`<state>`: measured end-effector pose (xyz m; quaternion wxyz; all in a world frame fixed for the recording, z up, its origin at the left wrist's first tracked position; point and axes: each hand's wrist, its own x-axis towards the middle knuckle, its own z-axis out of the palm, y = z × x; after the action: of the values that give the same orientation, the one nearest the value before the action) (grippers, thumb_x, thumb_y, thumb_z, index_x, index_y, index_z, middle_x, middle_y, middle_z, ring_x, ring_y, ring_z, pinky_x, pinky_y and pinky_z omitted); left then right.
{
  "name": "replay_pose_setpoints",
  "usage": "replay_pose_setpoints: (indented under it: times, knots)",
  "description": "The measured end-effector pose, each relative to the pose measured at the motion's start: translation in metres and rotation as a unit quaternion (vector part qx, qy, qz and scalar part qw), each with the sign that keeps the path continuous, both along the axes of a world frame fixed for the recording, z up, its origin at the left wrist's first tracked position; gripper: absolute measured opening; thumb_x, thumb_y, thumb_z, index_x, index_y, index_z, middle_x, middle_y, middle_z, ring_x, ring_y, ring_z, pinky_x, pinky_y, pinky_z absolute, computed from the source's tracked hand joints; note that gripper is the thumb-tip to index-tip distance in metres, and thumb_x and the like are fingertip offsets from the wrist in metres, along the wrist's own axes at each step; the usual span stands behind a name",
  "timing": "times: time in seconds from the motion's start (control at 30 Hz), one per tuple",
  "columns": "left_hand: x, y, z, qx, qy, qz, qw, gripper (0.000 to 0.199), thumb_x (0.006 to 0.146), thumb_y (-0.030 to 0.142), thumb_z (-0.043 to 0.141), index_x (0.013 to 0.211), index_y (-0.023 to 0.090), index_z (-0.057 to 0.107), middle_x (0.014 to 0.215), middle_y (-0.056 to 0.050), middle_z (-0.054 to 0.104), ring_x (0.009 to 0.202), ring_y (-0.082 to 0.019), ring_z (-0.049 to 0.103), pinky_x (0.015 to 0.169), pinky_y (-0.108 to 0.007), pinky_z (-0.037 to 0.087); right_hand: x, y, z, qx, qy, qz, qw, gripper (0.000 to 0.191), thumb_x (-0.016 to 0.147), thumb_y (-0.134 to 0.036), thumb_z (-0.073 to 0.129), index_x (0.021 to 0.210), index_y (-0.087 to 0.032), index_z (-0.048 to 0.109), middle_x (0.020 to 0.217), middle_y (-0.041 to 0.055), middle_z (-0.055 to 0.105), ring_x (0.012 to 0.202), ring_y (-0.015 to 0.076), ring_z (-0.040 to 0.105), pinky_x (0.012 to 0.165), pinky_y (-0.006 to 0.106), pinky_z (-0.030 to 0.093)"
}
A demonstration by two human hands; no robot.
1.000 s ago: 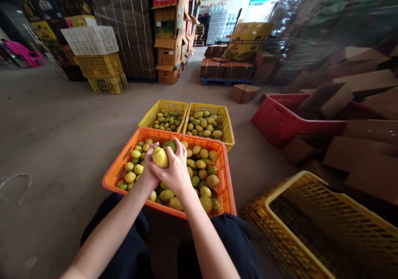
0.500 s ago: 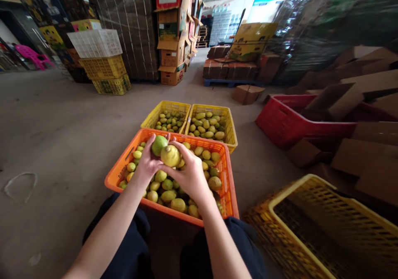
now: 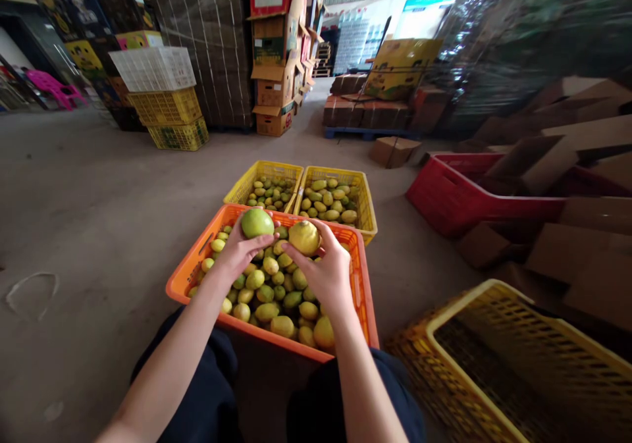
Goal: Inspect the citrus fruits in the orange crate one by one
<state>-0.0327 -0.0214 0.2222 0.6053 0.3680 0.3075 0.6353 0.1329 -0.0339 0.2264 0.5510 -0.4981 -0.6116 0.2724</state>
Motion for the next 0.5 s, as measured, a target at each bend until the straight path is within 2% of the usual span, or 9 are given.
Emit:
replay_pose_setpoints:
  times: [0.07,0.13,0.23,0.33,0.4,0.5]
  knots:
    - [-0.001,0.001,-0.004,0.112,0.140,0.065,0.982,0.065,0.054,0.012,0.085,0.110,0.023,0.053,0.115,-0.004,0.061,0.109,-0.022,0.060,0.096,-0.036,0.049,0.001,0.000,-0.002,0.061,-0.068,-0.027,0.995,0.046,0.069,-0.040,0.076,0.109,-0.023,0.063,0.106,0.0072,0.070,0.094,0.0262,0.067,0.082,0.042,0.056]
    - [-0.004,0.000,-0.007,0.195,0.245,0.104,0.944,0.058,0.061,0.015,0.082,0.111,0.024,0.054,0.121,-0.006,0.059,0.117,-0.024,0.055,0.102,-0.038,0.044,0.000,0.000,-0.002,0.119,-0.118,-0.050,0.985,0.040,0.072,-0.034,0.073,0.110,-0.023,0.062,0.111,0.0085,0.069,0.101,0.0272,0.065,0.087,0.044,0.054]
    - [-0.005,-0.003,-0.006,0.248,0.312,0.126,0.909,0.049,0.069,0.015,0.075,0.113,0.024,0.056,0.121,-0.007,0.059,0.120,-0.024,0.053,0.105,-0.039,0.040,-0.004,-0.001,-0.001,0.175,-0.144,-0.064,0.972,0.036,0.076,-0.026,0.068,0.111,-0.023,0.060,0.112,0.0085,0.069,0.103,0.0264,0.064,0.089,0.043,0.053]
    - [-0.001,-0.010,0.000,0.253,0.297,0.131,0.911,0.041,0.070,0.013,0.072,0.108,0.023,0.060,0.117,-0.006,0.061,0.119,-0.024,0.054,0.107,-0.038,0.037,-0.008,-0.003,-0.001,0.191,-0.140,-0.061,0.970,0.037,0.076,-0.022,0.067,0.113,-0.025,0.059,0.112,0.0080,0.068,0.104,0.0261,0.064,0.090,0.043,0.052]
    - [0.003,-0.015,0.005,0.237,0.270,0.123,0.925,0.036,0.070,0.009,0.069,0.103,0.023,0.064,0.114,-0.006,0.062,0.118,-0.024,0.054,0.109,-0.037,0.034,-0.011,-0.004,-0.001,0.183,-0.129,-0.047,0.973,0.038,0.076,-0.022,0.067,0.113,-0.026,0.058,0.113,0.0077,0.068,0.105,0.0264,0.063,0.090,0.043,0.052]
    - [0.008,-0.020,0.010,0.199,0.218,0.103,0.950,0.039,0.065,0.005,0.069,0.099,0.024,0.066,0.113,-0.006,0.062,0.120,-0.025,0.052,0.111,-0.037,0.031,-0.013,-0.006,-0.001,0.169,-0.116,-0.023,0.979,0.041,0.076,-0.021,0.067,0.115,-0.027,0.058,0.115,0.0072,0.067,0.107,0.0275,0.062,0.091,0.045,0.051]
